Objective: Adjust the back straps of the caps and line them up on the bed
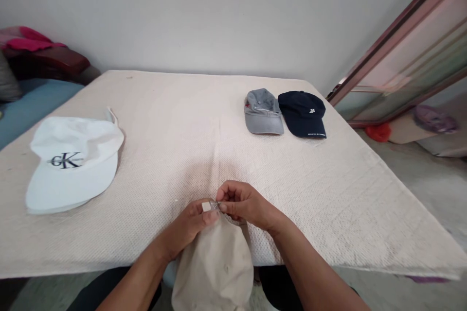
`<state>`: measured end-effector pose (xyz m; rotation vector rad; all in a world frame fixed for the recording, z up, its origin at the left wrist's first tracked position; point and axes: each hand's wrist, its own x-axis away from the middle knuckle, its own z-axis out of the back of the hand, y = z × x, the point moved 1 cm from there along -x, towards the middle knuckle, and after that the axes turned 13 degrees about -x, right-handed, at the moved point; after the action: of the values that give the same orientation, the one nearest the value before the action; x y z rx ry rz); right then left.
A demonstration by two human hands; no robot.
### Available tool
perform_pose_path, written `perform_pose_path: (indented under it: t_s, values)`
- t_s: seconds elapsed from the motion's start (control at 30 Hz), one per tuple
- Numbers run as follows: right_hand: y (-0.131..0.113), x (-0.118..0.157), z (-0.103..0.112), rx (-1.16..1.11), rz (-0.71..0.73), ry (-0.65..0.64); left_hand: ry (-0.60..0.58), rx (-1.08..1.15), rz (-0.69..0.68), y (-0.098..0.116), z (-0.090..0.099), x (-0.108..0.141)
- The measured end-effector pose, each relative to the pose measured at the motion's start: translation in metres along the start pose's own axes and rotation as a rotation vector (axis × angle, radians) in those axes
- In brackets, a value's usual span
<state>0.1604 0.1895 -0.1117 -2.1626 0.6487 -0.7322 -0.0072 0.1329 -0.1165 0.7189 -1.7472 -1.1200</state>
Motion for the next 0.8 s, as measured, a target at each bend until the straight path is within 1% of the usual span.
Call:
perform_pose_path:
  t_s: [0.1,0.2,0.4,0.53,0.6,0.63,0.77,0.8]
  values:
    - [0.0,0.0,0.002,0.017,-0.012,0.009,0.035,-0.009,-0.009,-0.002,0.0,-0.002]
    - [-0.001,0.0,0.003,0.036,-0.013,0.005,0.033,0.07,0.006,-0.003,-0.001,-0.003]
    - [0.0,0.004,0.008,0.009,0.037,-0.032,0.051,0.238,0.045,-0.004,0.003,0.0]
    - [0.003,0.005,0.011,-0.008,-0.014,-0.057,0.044,0.245,0.05,-0.004,0.004,0.002]
    - [0.004,0.005,0.01,-0.055,-0.024,-0.036,0.04,0.204,0.059,-0.005,0.005,0.002]
    - [0.004,0.004,0.009,-0.083,-0.023,-0.016,0.059,0.177,0.07,-0.005,0.005,0.002]
    - [0.002,0.003,0.001,-0.166,-0.023,0.027,0.208,0.083,0.132,-0.007,0.007,0.002]
    - [0.002,0.003,0.0,-0.169,-0.027,0.03,0.221,0.074,0.14,-0.007,0.007,0.002]
